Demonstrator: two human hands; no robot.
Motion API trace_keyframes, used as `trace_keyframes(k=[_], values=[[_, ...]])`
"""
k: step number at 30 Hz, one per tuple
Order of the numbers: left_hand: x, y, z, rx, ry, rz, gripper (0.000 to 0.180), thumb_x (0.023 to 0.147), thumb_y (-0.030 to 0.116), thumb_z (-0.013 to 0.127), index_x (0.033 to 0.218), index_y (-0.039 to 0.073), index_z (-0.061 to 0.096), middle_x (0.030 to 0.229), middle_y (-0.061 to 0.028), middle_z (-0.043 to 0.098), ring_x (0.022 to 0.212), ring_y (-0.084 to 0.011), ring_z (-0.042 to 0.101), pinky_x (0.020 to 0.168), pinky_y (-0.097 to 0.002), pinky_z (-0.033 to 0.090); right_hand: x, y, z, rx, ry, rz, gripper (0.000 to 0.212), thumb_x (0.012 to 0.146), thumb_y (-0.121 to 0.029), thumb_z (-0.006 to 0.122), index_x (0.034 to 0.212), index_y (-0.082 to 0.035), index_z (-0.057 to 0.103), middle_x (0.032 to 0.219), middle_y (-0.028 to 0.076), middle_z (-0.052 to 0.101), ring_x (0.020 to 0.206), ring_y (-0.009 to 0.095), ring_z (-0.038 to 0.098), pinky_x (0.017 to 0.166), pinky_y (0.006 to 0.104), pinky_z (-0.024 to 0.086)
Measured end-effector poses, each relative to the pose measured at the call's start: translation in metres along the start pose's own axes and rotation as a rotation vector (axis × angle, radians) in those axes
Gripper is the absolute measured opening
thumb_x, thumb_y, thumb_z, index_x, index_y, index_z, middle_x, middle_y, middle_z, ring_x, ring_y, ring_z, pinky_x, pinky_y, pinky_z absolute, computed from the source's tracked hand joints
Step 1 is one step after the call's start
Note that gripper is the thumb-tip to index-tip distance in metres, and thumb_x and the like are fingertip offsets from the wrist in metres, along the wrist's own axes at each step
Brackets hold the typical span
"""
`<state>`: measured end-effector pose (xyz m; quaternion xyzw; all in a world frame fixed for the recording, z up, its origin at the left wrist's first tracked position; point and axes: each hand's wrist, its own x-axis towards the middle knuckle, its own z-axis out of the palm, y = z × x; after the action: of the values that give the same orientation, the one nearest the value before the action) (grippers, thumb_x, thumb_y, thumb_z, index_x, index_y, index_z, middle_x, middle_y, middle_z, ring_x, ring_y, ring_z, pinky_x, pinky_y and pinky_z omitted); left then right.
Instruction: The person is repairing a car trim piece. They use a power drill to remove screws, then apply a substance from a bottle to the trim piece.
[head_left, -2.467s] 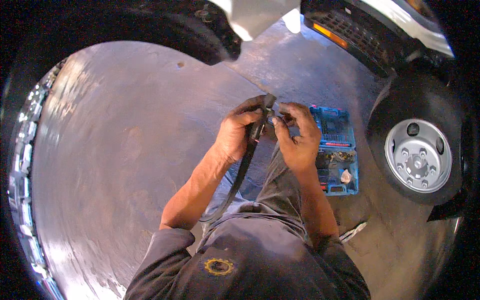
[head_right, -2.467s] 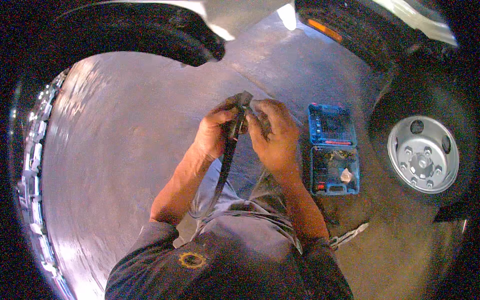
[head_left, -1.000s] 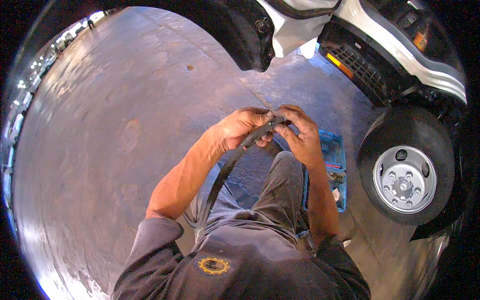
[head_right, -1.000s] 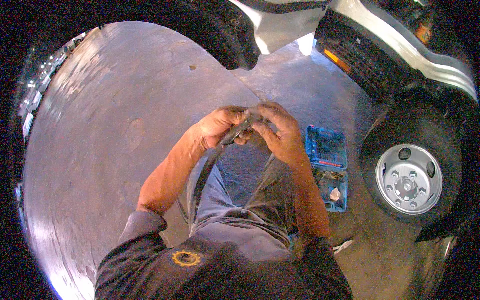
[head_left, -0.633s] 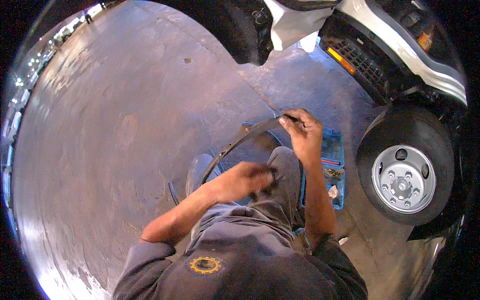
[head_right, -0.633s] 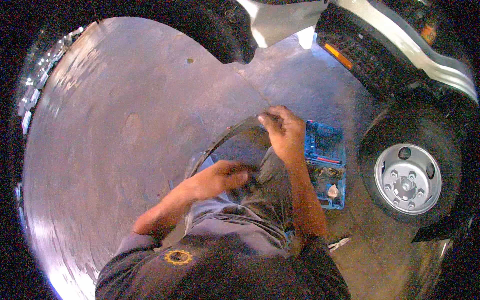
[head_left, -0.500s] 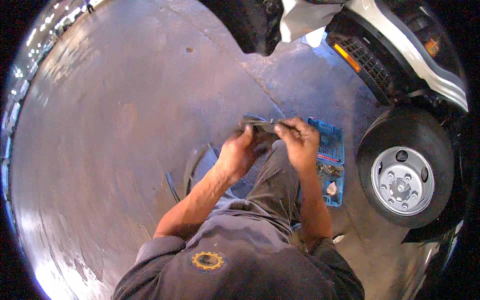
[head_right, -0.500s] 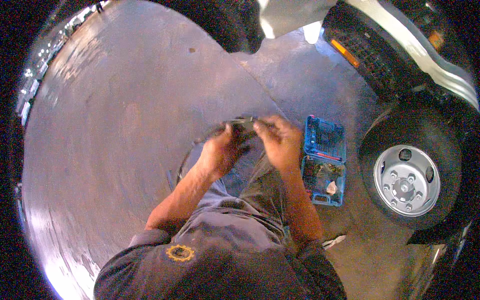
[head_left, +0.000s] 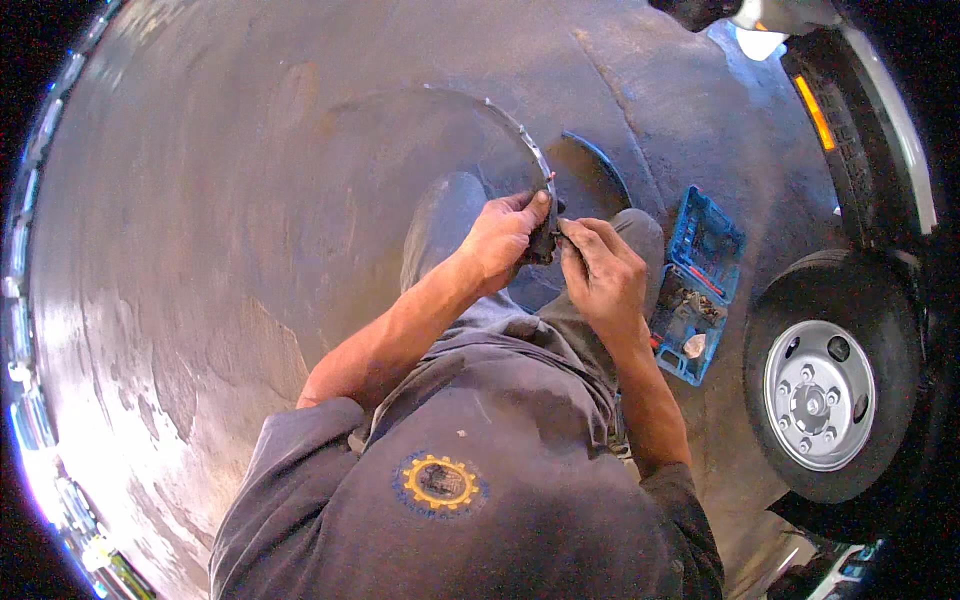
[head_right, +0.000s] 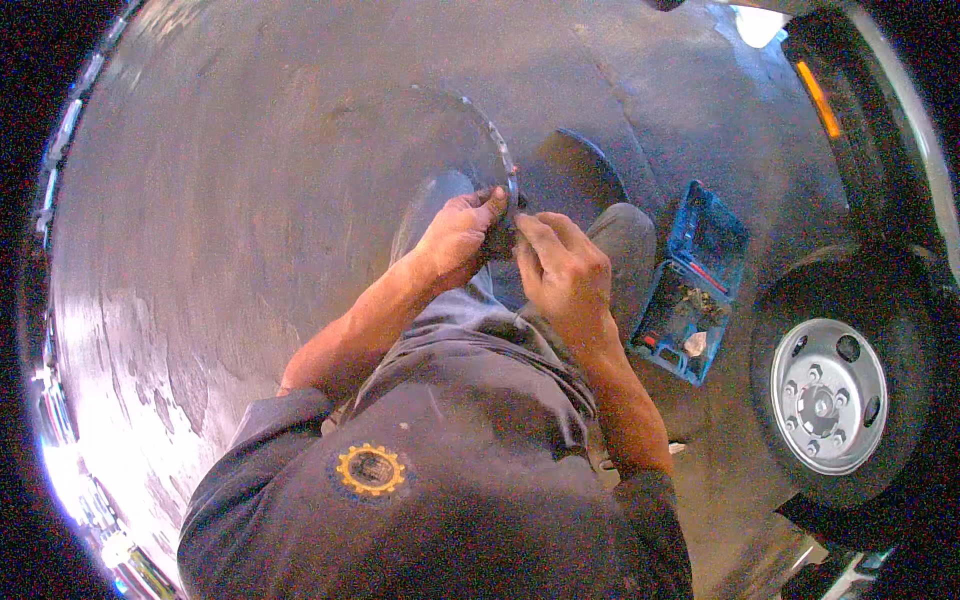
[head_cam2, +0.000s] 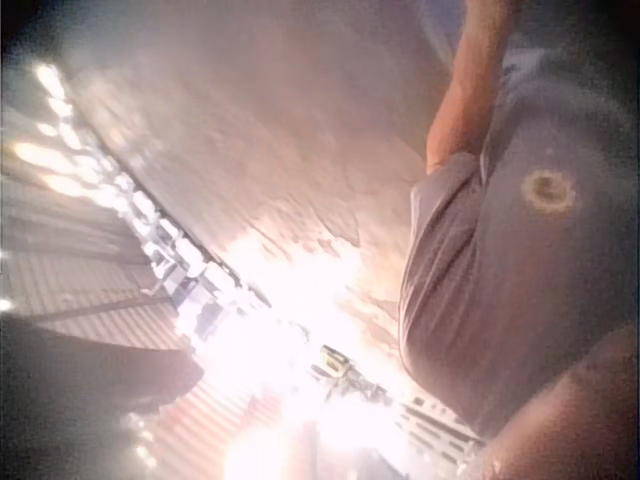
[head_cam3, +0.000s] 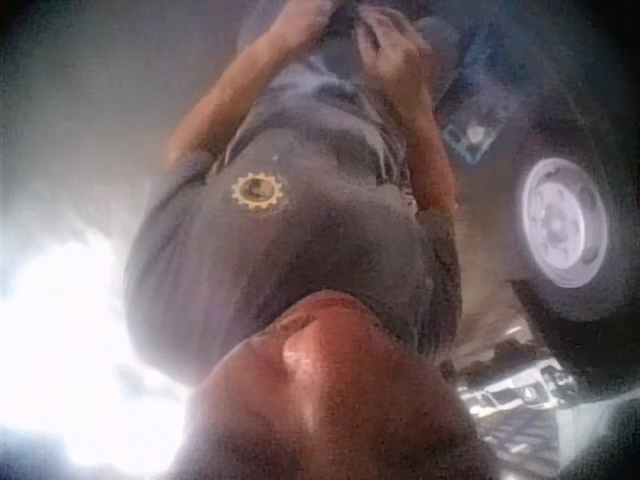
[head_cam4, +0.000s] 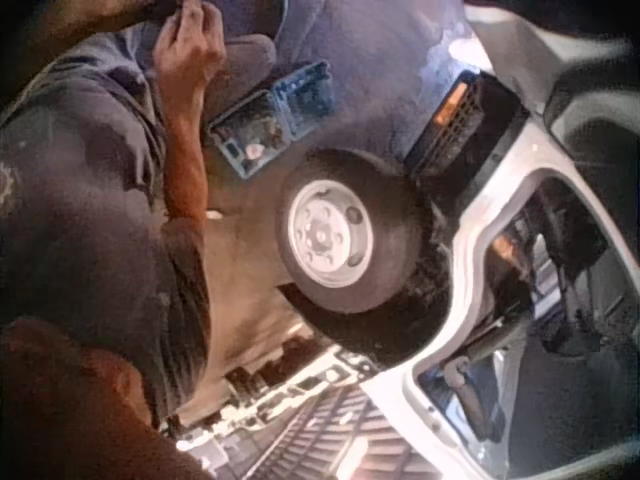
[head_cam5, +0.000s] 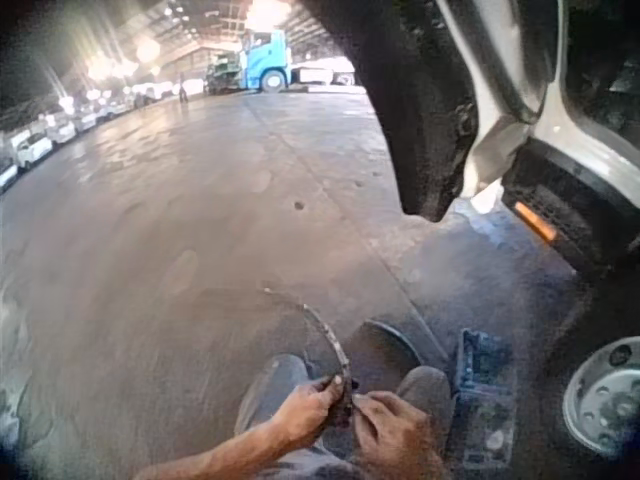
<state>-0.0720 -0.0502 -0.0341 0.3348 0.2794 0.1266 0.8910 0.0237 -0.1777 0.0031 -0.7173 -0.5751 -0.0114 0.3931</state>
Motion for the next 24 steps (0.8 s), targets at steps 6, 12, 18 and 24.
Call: trace_keyframes(k=[6, 12, 18, 24], values=[[0.001, -0.038, -0.038, 0.011, 0.11, -0.047, 0.031, 0.1, 0.032, 0.054, 0.098, 0.003, 0.064, 0.077, -0.0033, 0.061, 0.061, -0.0121, 0.055, 0.053, -0.0288, 0.047, -0.013, 0.004, 0.03, 0.056, -0.157, 0.074, 0.019, 0.079, -0.009, 0.067, 0.097, -0.006, 0.066, 0.091, 0.012, 0.067, 0.078, 0.032, 0.066, 0.068, 0.0391, 0.053], [-0.031, -0.037, -0.053, 0.198, 0.239, -0.236, 0.034, 0.097, 0.035, 0.058, 0.091, 0.003, 0.065, 0.072, -0.0029, 0.059, 0.059, -0.0138, 0.053, 0.052, -0.03, 0.047, -0.03, 0.014, 0.057, 0.018, -0.261, 0.196, 0.017, 0.08, -0.014, 0.066, 0.096, -0.008, 0.067, 0.09, 0.014, 0.066, 0.079, 0.034, 0.065, 0.069, 0.0417, 0.053], [-0.055, -0.046, -0.088, 0.156, 0.254, -0.366, 0.029, 0.095, 0.029, 0.061, 0.089, 0.001, 0.065, 0.072, -0.005, 0.058, 0.059, -0.0161, 0.054, 0.053, -0.0328, 0.048, -0.043, 0.012, 0.089, 0.192, -0.406, 0.426, 0.019, 0.082, -0.017, 0.063, 0.095, -0.005, 0.068, 0.089, 0.019, 0.068, 0.083, 0.039, 0.066, 0.073, 0.0437, 0.052], [-0.071, -0.028, -0.1, 0.588, 0.258, -0.414, 0.041, 0.09, 0.037, 0.062, 0.102, -0.002, 0.069, 0.088, -0.01, 0.07, 0.078, -0.017, 0.063, 0.072, -0.0343, 0.05, -0.051, -0.004, 0.114, 0.247, -0.472, 0.564, 0.021, 0.082, -0.021, 0.063, 0.094, -0.005, 0.067, 0.084, 0.023, 0.067, 0.081, 0.04, 0.066, 0.072, 0.0467, 0.052]])
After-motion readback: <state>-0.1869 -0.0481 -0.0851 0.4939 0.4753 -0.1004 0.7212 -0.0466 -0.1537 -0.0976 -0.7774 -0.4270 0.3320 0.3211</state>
